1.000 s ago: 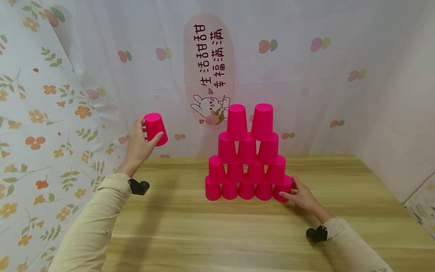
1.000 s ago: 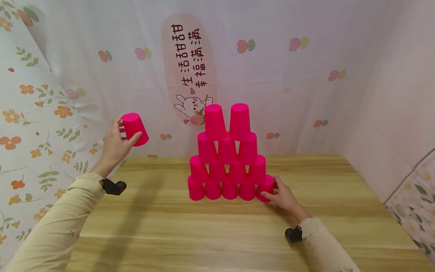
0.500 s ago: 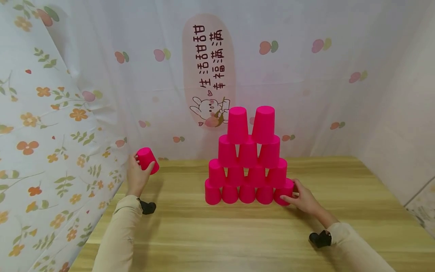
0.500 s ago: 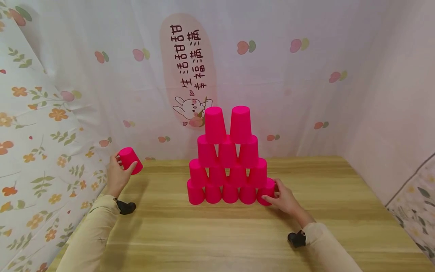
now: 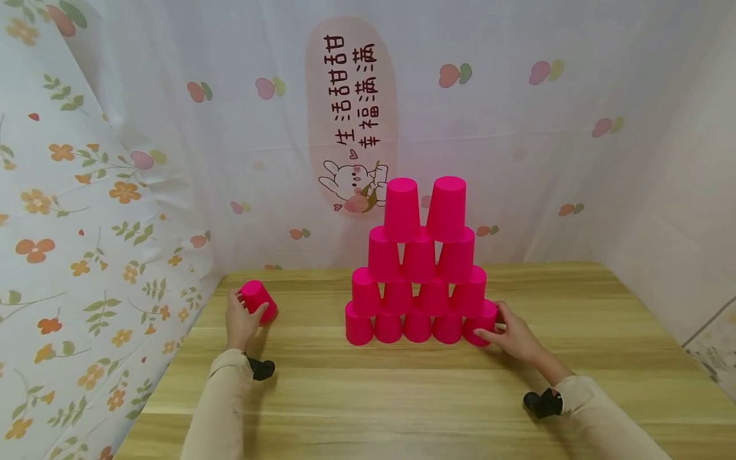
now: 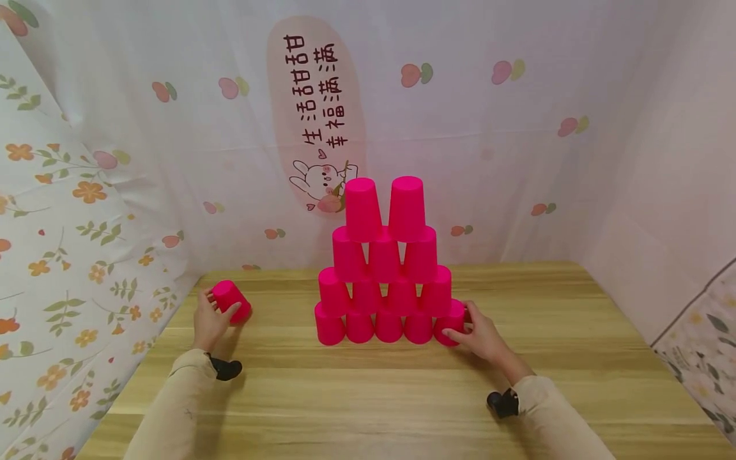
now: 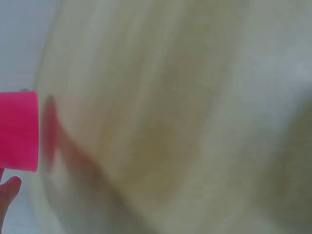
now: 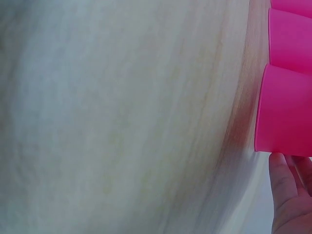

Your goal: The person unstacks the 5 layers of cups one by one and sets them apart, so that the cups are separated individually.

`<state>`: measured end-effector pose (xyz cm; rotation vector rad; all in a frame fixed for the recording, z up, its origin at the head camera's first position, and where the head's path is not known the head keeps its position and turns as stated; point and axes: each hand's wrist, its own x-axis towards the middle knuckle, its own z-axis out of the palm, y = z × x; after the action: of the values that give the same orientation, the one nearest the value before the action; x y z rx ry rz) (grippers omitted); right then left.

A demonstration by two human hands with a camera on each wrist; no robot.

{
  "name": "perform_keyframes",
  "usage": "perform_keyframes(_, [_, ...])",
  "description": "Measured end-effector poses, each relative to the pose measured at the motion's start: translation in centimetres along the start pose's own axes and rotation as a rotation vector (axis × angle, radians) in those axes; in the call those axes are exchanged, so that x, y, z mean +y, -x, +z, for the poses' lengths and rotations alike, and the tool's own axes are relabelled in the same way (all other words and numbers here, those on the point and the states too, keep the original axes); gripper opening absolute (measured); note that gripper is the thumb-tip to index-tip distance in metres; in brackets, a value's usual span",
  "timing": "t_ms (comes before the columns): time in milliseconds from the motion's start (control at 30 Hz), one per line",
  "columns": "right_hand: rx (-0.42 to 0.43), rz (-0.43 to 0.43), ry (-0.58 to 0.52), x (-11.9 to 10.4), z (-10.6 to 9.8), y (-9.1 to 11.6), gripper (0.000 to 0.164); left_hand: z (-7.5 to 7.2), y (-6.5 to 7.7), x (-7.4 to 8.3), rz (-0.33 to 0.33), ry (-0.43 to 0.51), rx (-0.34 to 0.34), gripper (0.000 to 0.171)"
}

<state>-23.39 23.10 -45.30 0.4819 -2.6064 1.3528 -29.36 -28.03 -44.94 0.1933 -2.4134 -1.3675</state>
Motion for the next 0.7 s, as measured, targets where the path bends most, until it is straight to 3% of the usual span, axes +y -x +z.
perform_keyframes(300, [-0.015, 0.009, -0.009, 3.2, 0.3, -0.2, 0.053, 0.5, 1.0, -1.0, -0.03, 0.038, 0.006, 0.059])
perform_keyframes(700, [0.002, -0.03, 0.001, 3.4, 0.3, -0.3, 0.051, 0.3, 1.0, -0.6, -0.057, 0.044, -0.034, 0.063])
